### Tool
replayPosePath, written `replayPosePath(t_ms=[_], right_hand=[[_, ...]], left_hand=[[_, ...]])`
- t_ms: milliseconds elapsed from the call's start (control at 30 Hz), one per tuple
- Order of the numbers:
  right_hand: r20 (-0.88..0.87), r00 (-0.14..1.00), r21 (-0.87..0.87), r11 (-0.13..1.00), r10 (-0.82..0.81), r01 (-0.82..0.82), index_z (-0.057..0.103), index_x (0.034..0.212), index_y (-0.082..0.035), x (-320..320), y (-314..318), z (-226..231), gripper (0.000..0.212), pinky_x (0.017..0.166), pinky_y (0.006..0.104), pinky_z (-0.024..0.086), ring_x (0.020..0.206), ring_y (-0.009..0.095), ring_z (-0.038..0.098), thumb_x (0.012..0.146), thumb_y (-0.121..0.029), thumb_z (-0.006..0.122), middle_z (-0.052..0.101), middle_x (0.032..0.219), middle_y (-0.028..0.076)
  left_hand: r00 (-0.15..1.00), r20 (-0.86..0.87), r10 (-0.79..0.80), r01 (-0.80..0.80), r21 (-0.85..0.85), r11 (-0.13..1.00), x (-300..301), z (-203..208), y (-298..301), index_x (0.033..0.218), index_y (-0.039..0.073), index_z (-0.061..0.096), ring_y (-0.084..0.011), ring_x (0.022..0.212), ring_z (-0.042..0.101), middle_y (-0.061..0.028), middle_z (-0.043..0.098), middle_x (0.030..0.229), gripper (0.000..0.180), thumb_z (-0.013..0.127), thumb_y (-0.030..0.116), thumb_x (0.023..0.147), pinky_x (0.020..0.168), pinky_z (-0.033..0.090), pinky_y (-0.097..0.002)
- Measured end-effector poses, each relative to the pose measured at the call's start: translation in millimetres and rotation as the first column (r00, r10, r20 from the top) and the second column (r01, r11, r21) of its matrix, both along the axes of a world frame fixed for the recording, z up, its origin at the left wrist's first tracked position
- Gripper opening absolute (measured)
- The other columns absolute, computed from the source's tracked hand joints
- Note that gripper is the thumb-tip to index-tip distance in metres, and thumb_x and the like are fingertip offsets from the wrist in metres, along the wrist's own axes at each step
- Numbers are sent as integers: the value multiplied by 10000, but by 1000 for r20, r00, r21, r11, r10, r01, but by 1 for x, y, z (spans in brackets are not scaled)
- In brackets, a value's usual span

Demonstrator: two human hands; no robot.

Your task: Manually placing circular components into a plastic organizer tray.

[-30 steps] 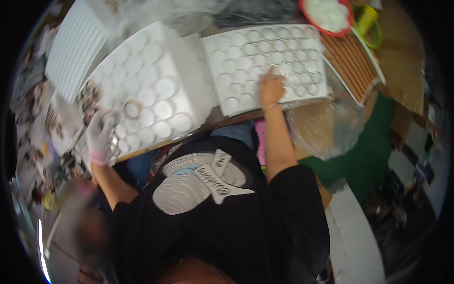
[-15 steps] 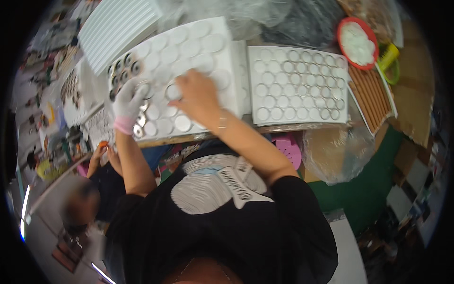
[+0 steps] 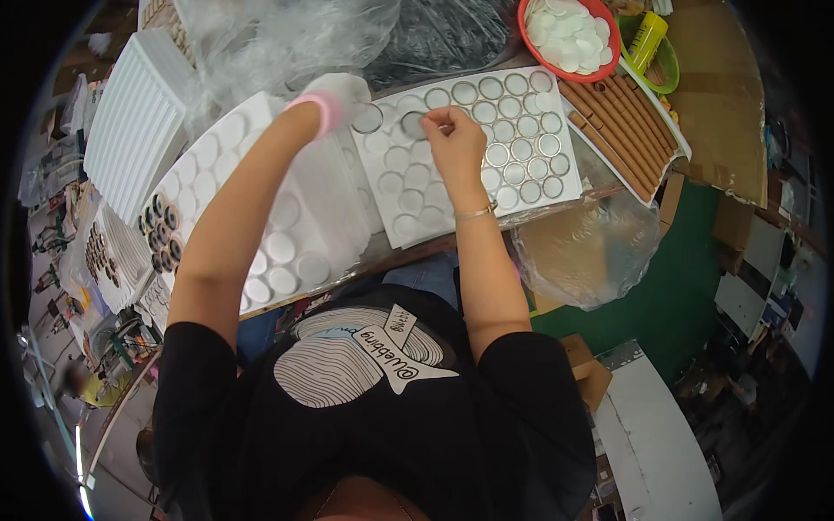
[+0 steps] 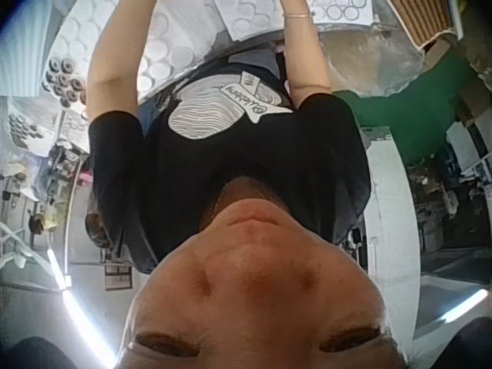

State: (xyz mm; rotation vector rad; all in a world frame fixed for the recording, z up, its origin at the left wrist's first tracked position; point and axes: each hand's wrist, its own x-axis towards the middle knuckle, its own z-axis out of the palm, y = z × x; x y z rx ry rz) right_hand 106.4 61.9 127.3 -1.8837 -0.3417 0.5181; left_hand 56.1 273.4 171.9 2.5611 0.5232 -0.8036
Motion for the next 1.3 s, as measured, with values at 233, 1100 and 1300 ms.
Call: replayPosePath(t_ms=[233, 1100, 1300], right_hand=[[151, 986, -158, 987, 65, -40, 642, 756, -21, 53, 38, -128, 138, 624, 371, 492, 670, 285, 622, 689, -94, 738, 622, 734, 141], [529, 780, -579, 814, 336, 42, 626, 1091, -126, 313, -64, -114, 357, 758, 470, 475, 885, 399, 619, 761, -240, 704, 661, 960, 190], [444, 666, -819, 573, 600, 30, 634, 1108, -163, 314, -53, -99, 334, 731, 519, 463, 966, 326, 611, 844, -366, 622, 663, 994, 154]], left_hand=[[950, -163, 266, -239, 170, 956, 22, -130, -15, 989, 34, 688, -354, 1002, 623, -205, 645, 1051, 255, 538, 171, 835, 834, 513, -409], [668, 125, 734, -544, -592, 595, -17, 7, -144, 1127, 57, 584, -184, 893, 619, -108, 589, 1063, 340, 682, 179, 825, 787, 517, -306], [569, 156, 807, -536, -674, 508, -72, 50, -159, 1098, 46, 601, -201, 921, 624, -109, 607, 1031, 277, 642, 119, 834, 811, 517, -300]])
